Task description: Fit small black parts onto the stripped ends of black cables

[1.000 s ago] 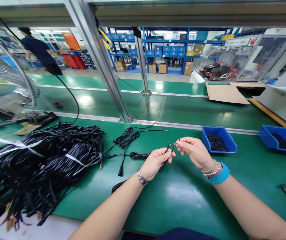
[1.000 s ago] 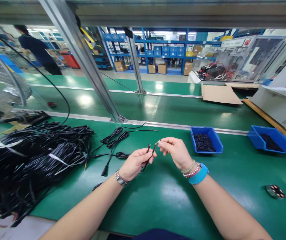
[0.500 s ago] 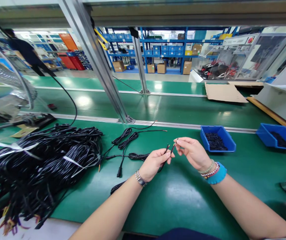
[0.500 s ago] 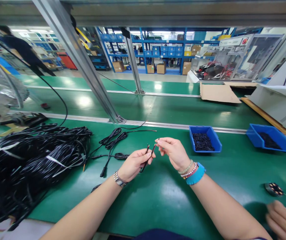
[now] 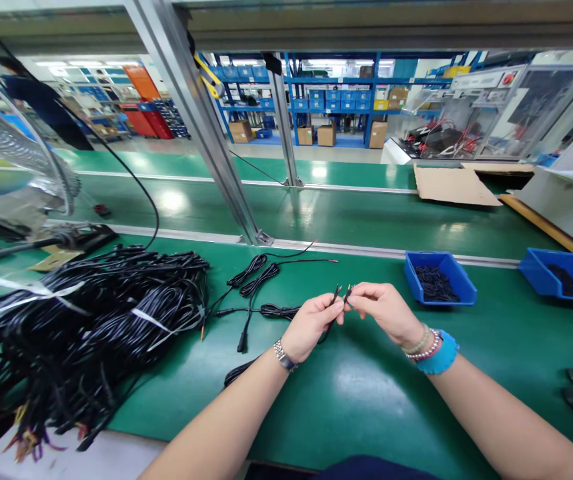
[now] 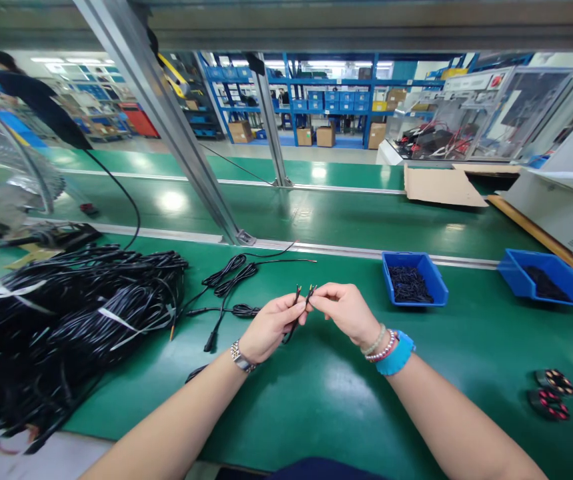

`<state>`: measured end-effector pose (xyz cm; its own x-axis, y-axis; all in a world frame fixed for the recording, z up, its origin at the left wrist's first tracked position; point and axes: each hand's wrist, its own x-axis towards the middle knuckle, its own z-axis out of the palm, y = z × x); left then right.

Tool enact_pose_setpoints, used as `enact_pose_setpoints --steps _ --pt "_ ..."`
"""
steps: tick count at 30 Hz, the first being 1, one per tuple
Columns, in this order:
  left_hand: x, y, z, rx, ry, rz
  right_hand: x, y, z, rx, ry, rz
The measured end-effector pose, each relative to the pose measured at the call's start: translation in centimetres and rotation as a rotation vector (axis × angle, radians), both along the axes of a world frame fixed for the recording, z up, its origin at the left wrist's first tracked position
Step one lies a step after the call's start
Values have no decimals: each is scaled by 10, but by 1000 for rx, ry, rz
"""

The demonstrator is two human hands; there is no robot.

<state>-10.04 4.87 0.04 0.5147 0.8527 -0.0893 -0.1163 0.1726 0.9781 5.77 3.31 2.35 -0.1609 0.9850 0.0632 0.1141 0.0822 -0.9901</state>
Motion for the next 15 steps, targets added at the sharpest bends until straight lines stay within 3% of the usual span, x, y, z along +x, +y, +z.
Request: enact_pose_setpoints --steps 5,15 --pt "0 0 -1 29 12 -7 3 2 5 -63 93 -1" --pt "1 -2 -1 59 35 7 2 2 1 -49 51 -6"
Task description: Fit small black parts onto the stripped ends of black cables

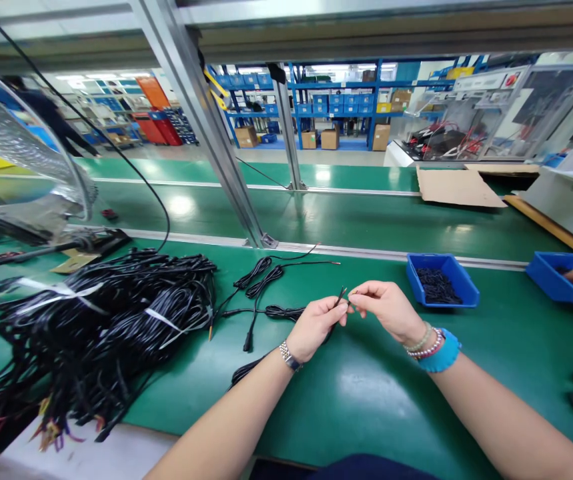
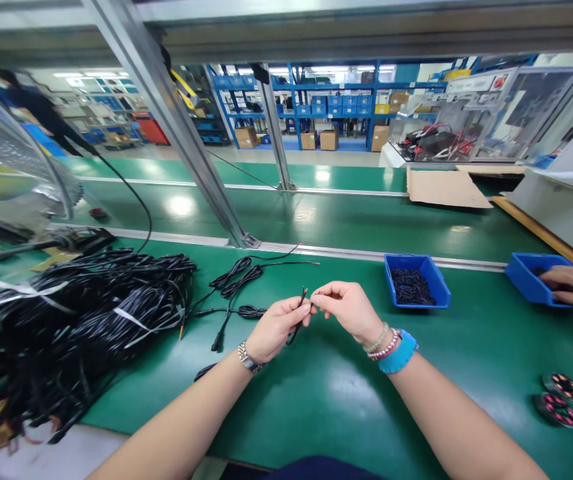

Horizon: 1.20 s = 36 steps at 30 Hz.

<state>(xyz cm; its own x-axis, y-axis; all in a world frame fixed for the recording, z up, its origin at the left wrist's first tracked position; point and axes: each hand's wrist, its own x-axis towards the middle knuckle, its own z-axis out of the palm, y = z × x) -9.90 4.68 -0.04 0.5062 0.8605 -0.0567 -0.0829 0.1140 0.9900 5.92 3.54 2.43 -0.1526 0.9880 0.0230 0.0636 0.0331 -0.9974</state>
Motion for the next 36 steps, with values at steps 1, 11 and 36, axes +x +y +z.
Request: enact_pose_setpoints --steps 1,11,36 --pt "-1 0 1 7 0 17 0 -1 1 0 19 -10" --pt "13 -22 64 289 -132 265 -20 -14 35 377 -328 99" --pt "-128 82 -9 652 1256 -90 21 249 94 142 439 -671"
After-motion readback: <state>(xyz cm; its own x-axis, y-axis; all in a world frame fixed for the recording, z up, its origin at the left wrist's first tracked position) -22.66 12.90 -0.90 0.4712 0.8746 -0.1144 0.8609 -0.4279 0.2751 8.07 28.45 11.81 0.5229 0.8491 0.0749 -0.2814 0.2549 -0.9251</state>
